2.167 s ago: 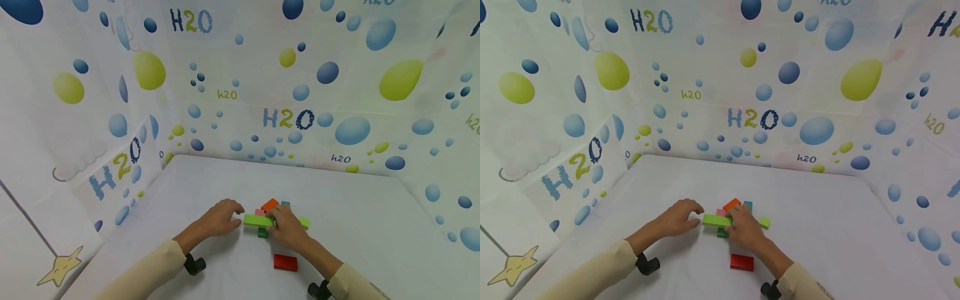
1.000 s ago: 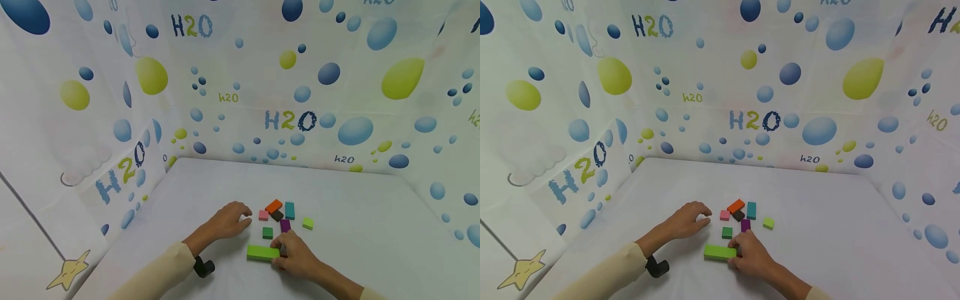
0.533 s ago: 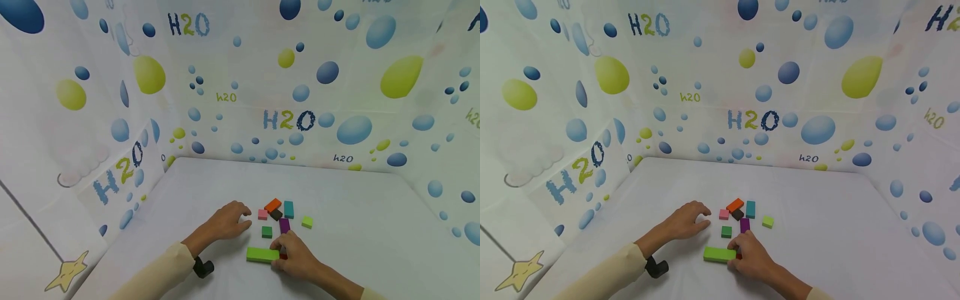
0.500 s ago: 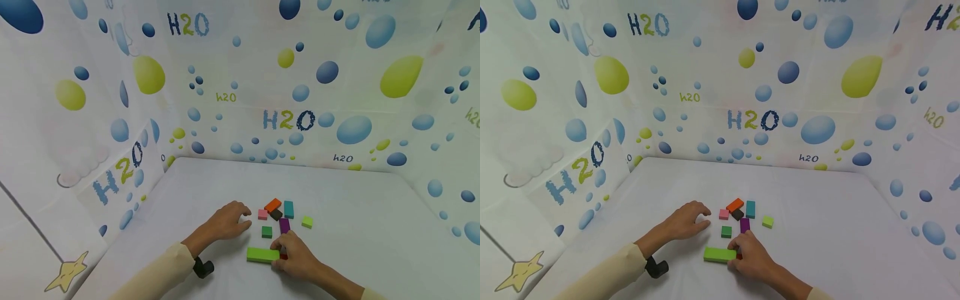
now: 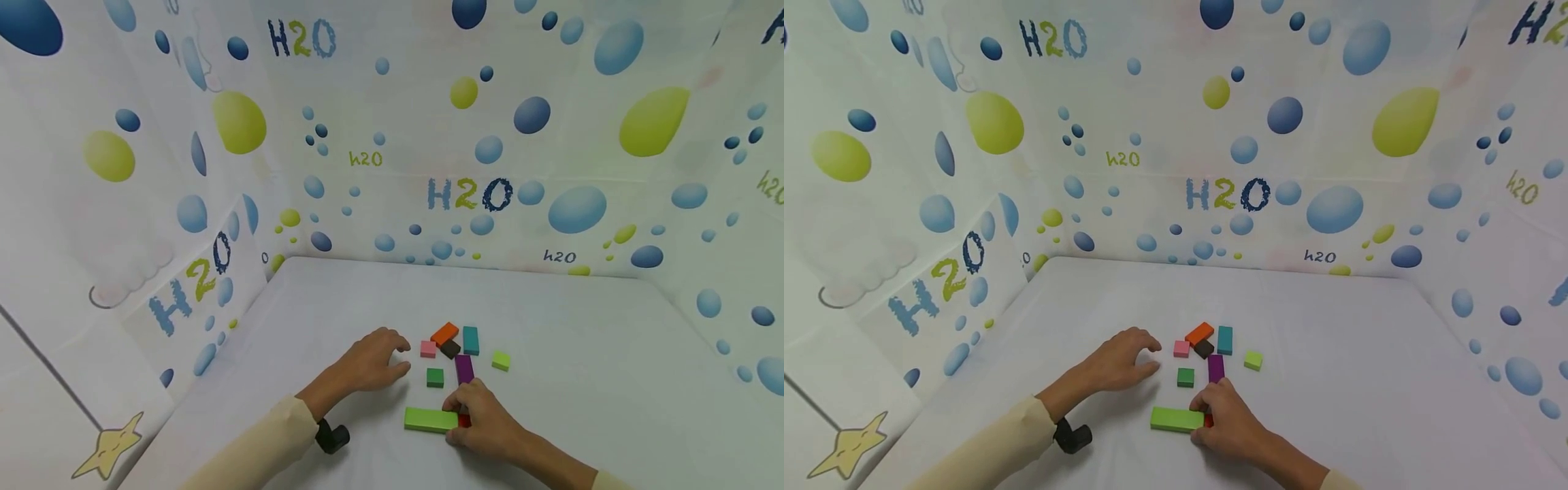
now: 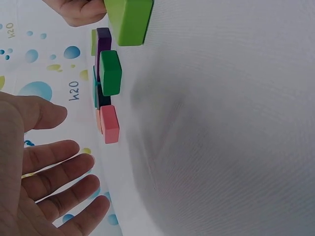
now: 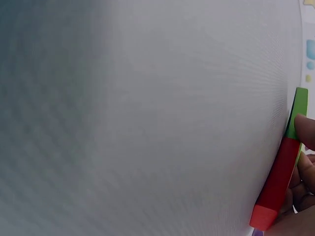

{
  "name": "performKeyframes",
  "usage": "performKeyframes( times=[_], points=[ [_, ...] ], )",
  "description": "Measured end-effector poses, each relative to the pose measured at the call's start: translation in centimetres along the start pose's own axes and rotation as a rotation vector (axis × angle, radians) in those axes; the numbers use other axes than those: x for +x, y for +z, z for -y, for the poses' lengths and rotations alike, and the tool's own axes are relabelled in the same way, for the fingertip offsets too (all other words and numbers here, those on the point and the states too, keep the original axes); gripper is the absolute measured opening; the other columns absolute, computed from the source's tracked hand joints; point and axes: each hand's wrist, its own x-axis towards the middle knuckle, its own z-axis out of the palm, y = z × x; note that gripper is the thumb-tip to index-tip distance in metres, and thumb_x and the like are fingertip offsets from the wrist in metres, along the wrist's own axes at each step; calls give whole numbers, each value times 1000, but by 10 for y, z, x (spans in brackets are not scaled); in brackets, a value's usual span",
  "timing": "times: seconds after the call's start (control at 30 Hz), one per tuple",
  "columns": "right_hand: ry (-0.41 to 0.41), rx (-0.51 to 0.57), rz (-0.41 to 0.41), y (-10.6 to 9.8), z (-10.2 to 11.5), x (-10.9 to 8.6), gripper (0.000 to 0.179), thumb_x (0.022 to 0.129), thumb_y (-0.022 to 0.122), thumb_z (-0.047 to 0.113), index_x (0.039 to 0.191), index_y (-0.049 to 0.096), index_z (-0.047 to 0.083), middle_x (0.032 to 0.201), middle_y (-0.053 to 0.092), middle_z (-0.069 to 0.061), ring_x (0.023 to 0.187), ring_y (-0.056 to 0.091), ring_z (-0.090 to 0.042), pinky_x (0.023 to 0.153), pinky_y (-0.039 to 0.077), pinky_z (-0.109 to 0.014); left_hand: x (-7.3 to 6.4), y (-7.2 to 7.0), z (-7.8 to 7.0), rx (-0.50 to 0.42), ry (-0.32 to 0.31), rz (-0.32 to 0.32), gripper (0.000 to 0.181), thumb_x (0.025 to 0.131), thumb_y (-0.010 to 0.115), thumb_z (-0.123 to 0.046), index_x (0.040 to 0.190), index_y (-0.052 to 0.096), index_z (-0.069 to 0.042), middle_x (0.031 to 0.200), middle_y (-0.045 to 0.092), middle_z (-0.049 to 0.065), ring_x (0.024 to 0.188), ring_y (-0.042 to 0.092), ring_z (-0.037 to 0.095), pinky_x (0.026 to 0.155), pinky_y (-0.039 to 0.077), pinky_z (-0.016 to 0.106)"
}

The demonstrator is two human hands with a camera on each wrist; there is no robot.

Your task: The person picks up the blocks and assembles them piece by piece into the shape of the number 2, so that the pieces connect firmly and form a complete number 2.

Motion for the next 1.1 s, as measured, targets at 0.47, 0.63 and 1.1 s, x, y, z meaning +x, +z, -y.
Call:
performKeyframes(
  times=[0.47, 0.63, 1.1],
  points=[
    [-11, -47, 7, -1, -1, -1, 31, 80, 87, 21, 105, 71, 16, 94, 56, 8, 97, 44, -17, 79, 47, -25, -2, 3, 1, -22, -11, 10, 36, 95, 67, -32, 124, 71, -12, 122, 67, 2, 113, 59, 20, 96, 53, 43],
    [-22, -60, 21, -2, -1, -1, 31, 80, 87, 23, 106, 70, 16, 94, 56, 9, 97, 45, -17, 81, 47, -25, -4, 4, 2, -25, -23, 16, 36, 95, 67, -32, 124, 71, -11, 121, 67, 2, 112, 59, 20, 96, 54, 44],
    [-52, -99, -126, -3, -2, 3, 24, 91, 75, 33, 108, 68, 17, 96, 56, 9, 97, 47, -13, 80, 49, -27, -2, 5, 3, -50, -7, 11, 37, 95, 67, -30, 126, 69, -10, 119, 68, 2, 110, 60, 20, 95, 54, 43]
  ],
)
